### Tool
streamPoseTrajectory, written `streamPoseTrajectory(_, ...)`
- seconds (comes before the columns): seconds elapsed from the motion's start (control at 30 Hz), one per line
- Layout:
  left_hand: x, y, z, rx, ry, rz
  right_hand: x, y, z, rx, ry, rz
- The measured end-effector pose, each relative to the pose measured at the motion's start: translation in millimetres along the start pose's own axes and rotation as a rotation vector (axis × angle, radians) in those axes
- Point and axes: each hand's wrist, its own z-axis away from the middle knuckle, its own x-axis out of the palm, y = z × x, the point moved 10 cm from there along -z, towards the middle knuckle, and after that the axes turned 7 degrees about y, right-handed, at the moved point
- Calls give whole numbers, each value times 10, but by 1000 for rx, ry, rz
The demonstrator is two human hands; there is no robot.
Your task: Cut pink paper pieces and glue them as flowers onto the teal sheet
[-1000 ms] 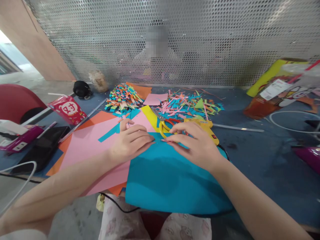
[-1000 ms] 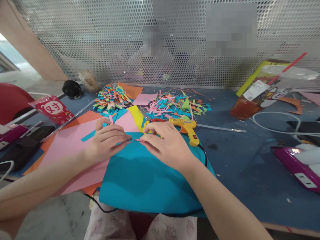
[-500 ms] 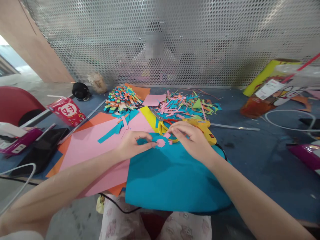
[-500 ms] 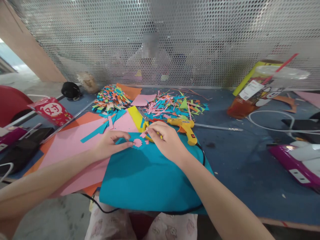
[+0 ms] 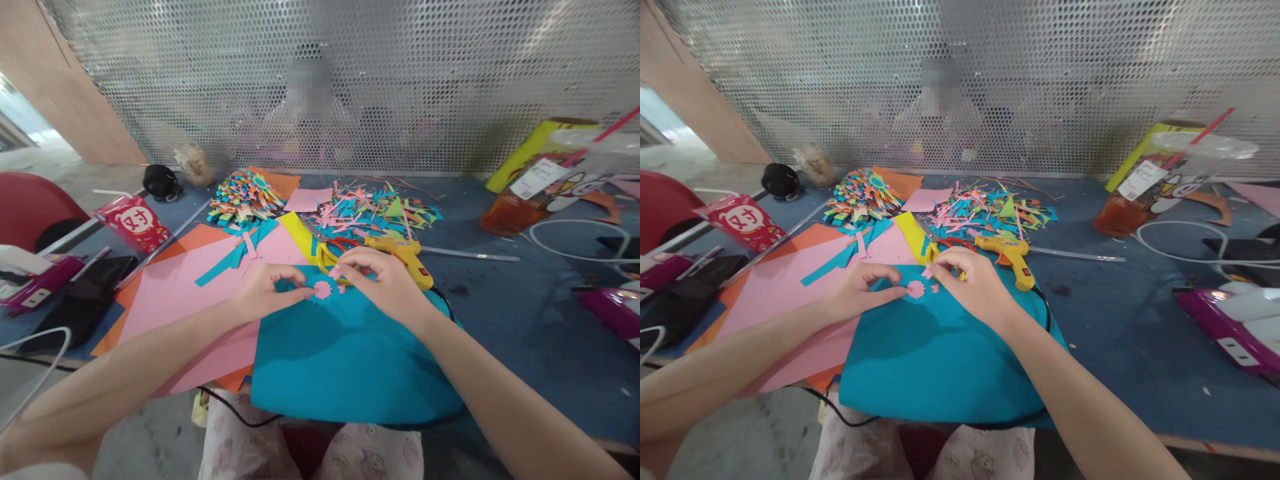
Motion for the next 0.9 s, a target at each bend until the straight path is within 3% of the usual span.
streamPoseTrajectory(0.17, -78, -17, -17, -5, 74, -72, -134, -166, 9, -144, 132, 154)
streamPoseTrajectory(0.3, -126, 64, -19, 65, 122, -110, -91, -321, 68, -297, 127, 257)
streamPoseTrajectory(0.7, -178, 352, 62, 389, 255, -347, -33, -351, 106, -344, 119, 371)
streamPoseTrajectory(0.9, -137, 496, 126, 532, 226, -512, -33, -373, 95, -328, 113, 341)
